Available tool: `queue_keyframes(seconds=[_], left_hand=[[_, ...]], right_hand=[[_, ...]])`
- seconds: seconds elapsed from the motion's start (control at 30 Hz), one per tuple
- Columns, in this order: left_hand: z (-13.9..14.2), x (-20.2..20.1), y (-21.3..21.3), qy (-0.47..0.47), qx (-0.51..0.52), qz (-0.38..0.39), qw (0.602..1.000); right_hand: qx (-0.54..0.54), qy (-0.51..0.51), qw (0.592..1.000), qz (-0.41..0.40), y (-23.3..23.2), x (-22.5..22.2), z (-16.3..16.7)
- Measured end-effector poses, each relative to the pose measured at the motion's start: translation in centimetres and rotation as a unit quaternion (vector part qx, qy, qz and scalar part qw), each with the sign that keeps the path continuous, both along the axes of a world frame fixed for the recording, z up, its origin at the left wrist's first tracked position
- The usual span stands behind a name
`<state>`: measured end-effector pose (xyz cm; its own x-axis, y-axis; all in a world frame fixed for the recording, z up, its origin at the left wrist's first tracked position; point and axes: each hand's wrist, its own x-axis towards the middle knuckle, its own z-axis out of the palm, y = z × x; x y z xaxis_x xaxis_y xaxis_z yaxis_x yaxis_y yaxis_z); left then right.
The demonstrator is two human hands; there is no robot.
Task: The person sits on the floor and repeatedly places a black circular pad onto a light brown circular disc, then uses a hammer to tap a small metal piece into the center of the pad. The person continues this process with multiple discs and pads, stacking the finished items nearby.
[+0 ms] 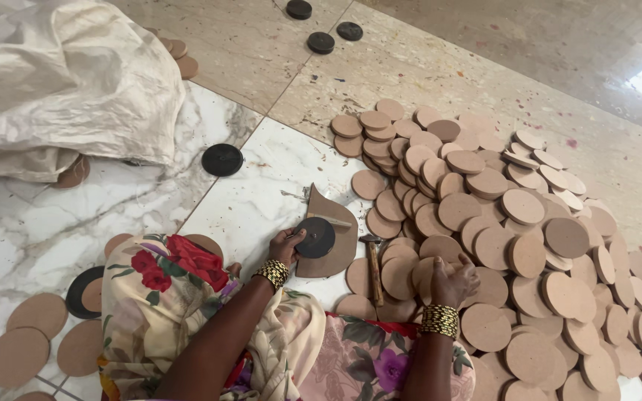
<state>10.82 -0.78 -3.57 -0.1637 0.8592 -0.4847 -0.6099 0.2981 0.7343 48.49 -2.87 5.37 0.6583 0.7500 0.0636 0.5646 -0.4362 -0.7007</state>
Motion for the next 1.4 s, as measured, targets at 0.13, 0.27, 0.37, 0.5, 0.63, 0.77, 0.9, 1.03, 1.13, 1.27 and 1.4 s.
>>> queue_keyframes(seconds=[0.13, 0.27, 0.37, 0.5, 0.63, 0.77, 0.9, 1.03, 1.13, 1.27, 1.4], left_hand=[[-0.1, 0.0, 0.1, 0.001, -0.004, 0.002, 1.000], [-0.2, 0.0, 0.1, -0.008, -0.001, -0.004, 1.000], [-0.2, -0.1, 0.1, -0.012, 0.000, -0.003, 1.000], [-0.2, -0.2, 0.2, -0.007, -0.012, -0.008, 1.000], [-0.1, -0.2, 0.3, -0.013, -0.004, -0.009, 1.000], [-0.1, -0.2, 0.2, 0.005, -0.013, -0.016, 1.000], [0.0, -0.2, 0.3, 0.001, -0.006, -0.021, 1.000], [0.2, -0.2, 0.3, 0.008, -0.006, -0.025, 1.000], [0.2, -0.2, 0.3, 0.000, 0.002, -0.023, 1.000], [0.1, -0.2, 0.4, 0.005, -0.009, -0.023, 1.000], [0.2, -0.2, 0.5, 0.004, -0.013, -0.022, 1.000]], right_hand=[[0.003, 0.028, 1.000, -0.001, 0.2, 0.2, -0.7], [-0.023, 0.032, 0.999, -0.007, 0.3, 0.6, -0.9], [-0.035, 0.043, 0.998, -0.010, 0.4, 0.7, -1.2], [-0.020, 0.031, 0.999, -0.004, 0.6, 0.8, -1.6], [-0.019, 0.037, 0.999, -0.005, 0.7, 1.0, -1.5], [-0.028, 0.053, 0.998, -0.013, 0.6, 0.9, -1.1], [-0.016, 0.052, 0.999, -0.008, 0.6, 0.6, -0.7], [-0.021, 0.052, 0.998, -0.009, 0.4, 0.5, -0.5], [-0.017, 0.048, 0.999, -0.009, 0.5, 0.5, -0.6], [-0.031, 0.038, 0.999, -0.010, 0.7, 0.8, -1.2], [-0.043, 0.038, 0.998, -0.016, 1.2, 1.1, -1.9]])
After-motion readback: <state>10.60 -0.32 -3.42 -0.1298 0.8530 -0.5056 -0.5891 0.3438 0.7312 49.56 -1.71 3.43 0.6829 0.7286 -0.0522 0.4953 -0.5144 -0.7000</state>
